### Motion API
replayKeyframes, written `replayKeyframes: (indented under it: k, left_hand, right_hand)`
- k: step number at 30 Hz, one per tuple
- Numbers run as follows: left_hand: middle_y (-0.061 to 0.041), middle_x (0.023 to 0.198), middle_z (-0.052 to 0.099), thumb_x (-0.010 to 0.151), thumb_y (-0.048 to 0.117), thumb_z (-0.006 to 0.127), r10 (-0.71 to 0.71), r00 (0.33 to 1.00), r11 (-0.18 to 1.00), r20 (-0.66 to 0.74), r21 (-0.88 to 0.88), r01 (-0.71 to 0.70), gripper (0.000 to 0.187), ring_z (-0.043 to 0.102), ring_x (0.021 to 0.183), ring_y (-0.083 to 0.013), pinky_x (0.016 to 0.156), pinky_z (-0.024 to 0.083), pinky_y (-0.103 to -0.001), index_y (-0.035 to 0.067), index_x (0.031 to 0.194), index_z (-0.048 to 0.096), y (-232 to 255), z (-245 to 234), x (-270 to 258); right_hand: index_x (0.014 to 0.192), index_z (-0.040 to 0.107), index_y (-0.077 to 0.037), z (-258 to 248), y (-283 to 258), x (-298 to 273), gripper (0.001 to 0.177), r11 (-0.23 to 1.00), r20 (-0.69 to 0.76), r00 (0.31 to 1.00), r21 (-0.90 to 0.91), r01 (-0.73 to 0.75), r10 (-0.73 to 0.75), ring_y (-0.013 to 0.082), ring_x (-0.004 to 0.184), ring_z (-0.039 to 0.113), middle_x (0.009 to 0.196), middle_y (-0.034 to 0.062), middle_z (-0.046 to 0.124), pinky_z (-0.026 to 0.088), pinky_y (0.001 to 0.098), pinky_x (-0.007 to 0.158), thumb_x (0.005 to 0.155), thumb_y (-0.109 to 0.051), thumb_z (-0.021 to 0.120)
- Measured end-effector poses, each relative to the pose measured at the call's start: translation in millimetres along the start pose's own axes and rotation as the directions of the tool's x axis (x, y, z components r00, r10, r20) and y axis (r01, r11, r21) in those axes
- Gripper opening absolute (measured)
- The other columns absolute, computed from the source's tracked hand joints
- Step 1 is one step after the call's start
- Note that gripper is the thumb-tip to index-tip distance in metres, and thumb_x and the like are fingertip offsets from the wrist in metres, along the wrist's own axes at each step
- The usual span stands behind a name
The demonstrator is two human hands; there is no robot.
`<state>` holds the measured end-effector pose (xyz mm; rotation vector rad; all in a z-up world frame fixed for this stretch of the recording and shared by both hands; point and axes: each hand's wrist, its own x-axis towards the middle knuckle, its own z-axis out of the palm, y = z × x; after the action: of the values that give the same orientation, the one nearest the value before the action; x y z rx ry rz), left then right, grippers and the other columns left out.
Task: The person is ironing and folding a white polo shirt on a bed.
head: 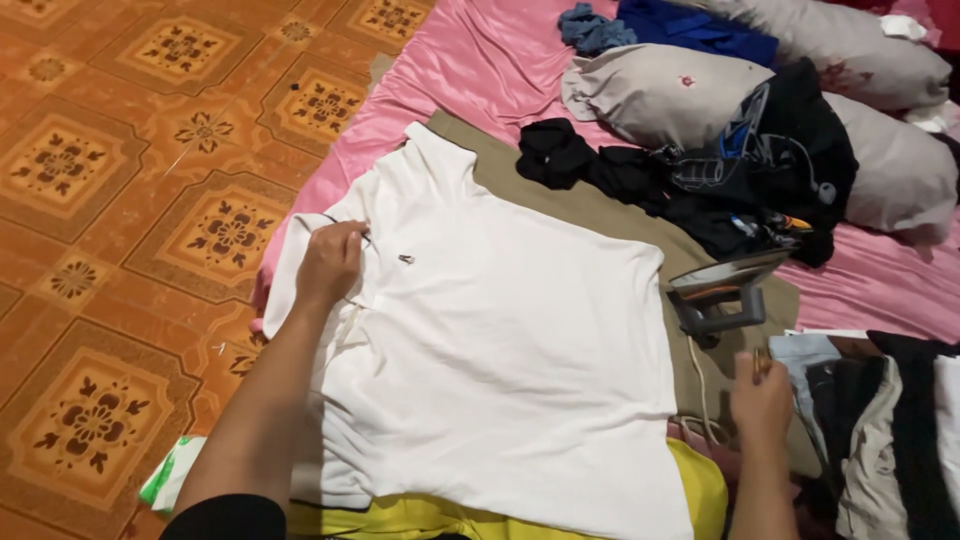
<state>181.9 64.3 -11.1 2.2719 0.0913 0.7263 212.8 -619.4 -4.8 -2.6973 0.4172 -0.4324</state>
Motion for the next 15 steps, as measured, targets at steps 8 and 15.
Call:
replayKeyframes:
  k: [8,15]
  left_hand:
    - [-0.015,0.109,0.075,0.098,0.012,0.054,-0.01,1.0,0.998,0.012,0.067,0.009,0.022,0.067,0.107,-0.0339,0.102,0.046,-0.045,0.003,0.105,0.073,6.1,1.2,-0.3]
    - [-0.013,0.11,0.075,0.098,0.011,0.056,0.027,0.999,0.999,0.023,0.043,-0.028,0.019,0.068,0.108,-0.0325,0.101,0.047,-0.043,0.004,0.104,0.072,3.9,2.1,0.2]
  right_hand:
    - [0.159,0.038,0.011,65.8,-0.1,58.1,0.09,0.976,-0.252,0.951,0.071,0.205,-0.182,0.0519,0.14,0.037,0.155,0.0353,0.04,0.028,0.0607,0.114,0.109,-0.057,0.068]
    - [0.134,0.056,0.001,78.6,-63.0,87.7,0.051,0.78,-0.201,0.956,0.624,-0.044,0.215,0.03,0.101,0.072,0.116,0.0185,0.072,0.056,0.0443,0.088,0.107,-0.04,0.07]
